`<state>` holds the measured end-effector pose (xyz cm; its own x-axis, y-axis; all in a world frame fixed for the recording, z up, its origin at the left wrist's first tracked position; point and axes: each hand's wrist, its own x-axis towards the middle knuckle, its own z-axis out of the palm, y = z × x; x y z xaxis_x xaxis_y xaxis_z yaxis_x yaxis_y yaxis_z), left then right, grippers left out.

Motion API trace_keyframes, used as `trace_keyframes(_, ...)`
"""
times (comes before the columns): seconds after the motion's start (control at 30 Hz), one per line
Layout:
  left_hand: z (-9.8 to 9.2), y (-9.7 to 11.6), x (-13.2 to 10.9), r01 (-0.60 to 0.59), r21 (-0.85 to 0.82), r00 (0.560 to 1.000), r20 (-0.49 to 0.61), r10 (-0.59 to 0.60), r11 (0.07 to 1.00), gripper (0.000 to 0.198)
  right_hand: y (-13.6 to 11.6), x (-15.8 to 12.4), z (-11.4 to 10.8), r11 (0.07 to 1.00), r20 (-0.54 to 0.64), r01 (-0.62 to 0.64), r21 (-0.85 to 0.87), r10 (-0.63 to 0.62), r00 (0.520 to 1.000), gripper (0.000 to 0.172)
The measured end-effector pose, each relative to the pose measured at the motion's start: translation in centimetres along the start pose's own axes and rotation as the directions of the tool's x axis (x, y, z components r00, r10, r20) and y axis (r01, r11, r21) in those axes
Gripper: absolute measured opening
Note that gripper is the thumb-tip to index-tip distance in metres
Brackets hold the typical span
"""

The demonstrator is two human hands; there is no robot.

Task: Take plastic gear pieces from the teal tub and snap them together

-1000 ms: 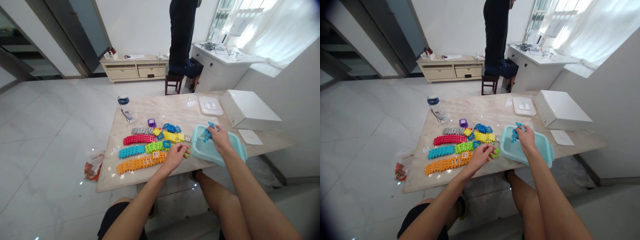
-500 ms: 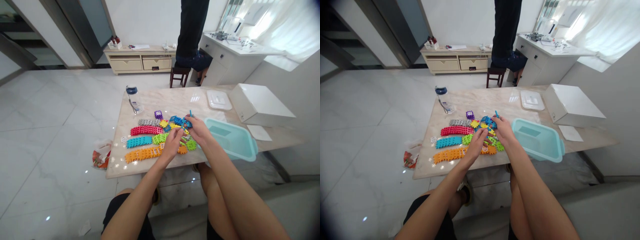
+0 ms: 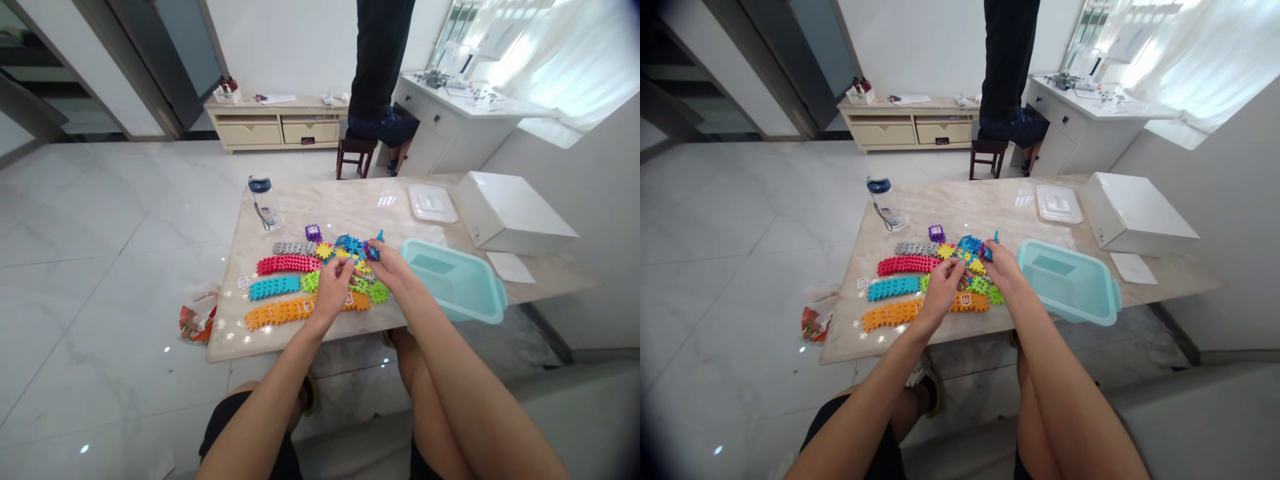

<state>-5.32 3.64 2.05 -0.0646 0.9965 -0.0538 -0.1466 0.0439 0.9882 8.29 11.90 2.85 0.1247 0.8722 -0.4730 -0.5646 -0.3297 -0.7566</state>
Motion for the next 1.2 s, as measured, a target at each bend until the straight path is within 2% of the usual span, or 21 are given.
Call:
trace_keyframes(0.07, -0.2, 0.3, 0.0, -0.02, 0.034, 1.0, -0.019, 0.021, 0.999, 0.032, -0.6, -0.2, -0.6, 1.0, -0.005, 0.026, 0.002, -0.026, 1.0, 0.028)
trace_keyframes(0.17, -0.9, 0.6, 0.3, -0.045, 0.075, 0.999, -0.028, 0.047, 0.996, 0.031, -1.5, -1.2, -1.3, 0.996, 0.053, 0.042, -0.076, -0.038, 0.998, 0.026)
trace_keyframes(0.3, -1.8, 0.2, 1.3, -0.006, 0.136, 0.999, -0.036, 0.011, 0.991, 0.028, -2.2, -2.7, -1.5, 0.974, 0.138, 0.111, -0.198, -0.085, 0.987, 0.027)
trace_keyframes(0.37, -2.3, -0.4, 1.8, 0.003, 0.232, 0.997, -0.077, 0.015, 0.973, 0.022, -2.2, -3.3, -1.5, 0.963, 0.166, 0.13, -0.236, -0.091, 0.982, 0.027)
trace_keyframes(0.47, -2.8, -1.0, 2.3, -0.041, 0.388, 0.976, -0.182, 0.12, 0.921, 0.022, -2.2, -3.7, -1.7, 0.916, 0.187, 0.174, -0.361, -0.111, 0.976, 0.023)
trace_keyframes(0.53, -2.8, -1.1, 2.3, -0.06, 0.385, 0.973, -0.183, 0.14, 0.921, 0.023, -2.0, -3.8, -2.0, 0.822, 0.223, 0.264, -0.504, -0.171, 0.96, 0.019)
trace_keyframes(0.57, -2.6, -1.1, 2.2, -0.047, 0.338, 0.983, -0.151, 0.103, 0.94, 0.024, -1.9, -3.7, -2.2, 0.742, 0.255, 0.326, -0.586, -0.213, 0.943, 0.017)
trace_keyframes(0.67, -1.6, -0.7, 1.7, 0.08, 0.133, 0.997, -0.006, -0.08, 0.988, 0.036, -1.3, -3.7, -2.9, 0.41, 0.398, 0.499, -0.764, -0.311, 0.863, 0.023)
trace_keyframes(0.73, -0.9, -0.5, 1.3, 0.156, 0.041, 0.986, 0.056, -0.158, 0.987, 0.042, -0.8, -3.7, -3.3, 0.222, 0.494, 0.56, -0.798, -0.291, 0.819, 0.031)
trace_keyframes(0.83, -0.1, -0.7, 0.8, 0.227, 0.011, 0.968, 0.107, -0.226, 0.974, 0.041, -0.3, -3.8, -3.7, 0.09, 0.569, 0.597, -0.798, -0.218, 0.793, 0.037)
trace_keyframes(1.0, 0.4, -1.4, 0.2, 0.37, -0.018, 0.925, 0.104, -0.366, 0.929, 0.046, -0.7, -3.1, -3.6, 0.072, 0.542, 0.566, -0.821, -0.214, 0.813, 0.037)
trace_keyframes(1.13, 1.0, -1.3, 0.2, 0.445, -0.141, 0.885, 0.217, -0.411, 0.884, 0.056, -0.8, -2.7, -2.9, 0.096, 0.472, 0.503, -0.859, -0.23, 0.851, 0.034)
trace_keyframes(1.2, 1.3, -1.1, 0.3, 0.452, -0.154, 0.883, 0.215, -0.416, 0.879, 0.054, -0.7, -2.5, -2.5, 0.121, 0.44, 0.477, -0.87, -0.241, 0.865, 0.033)
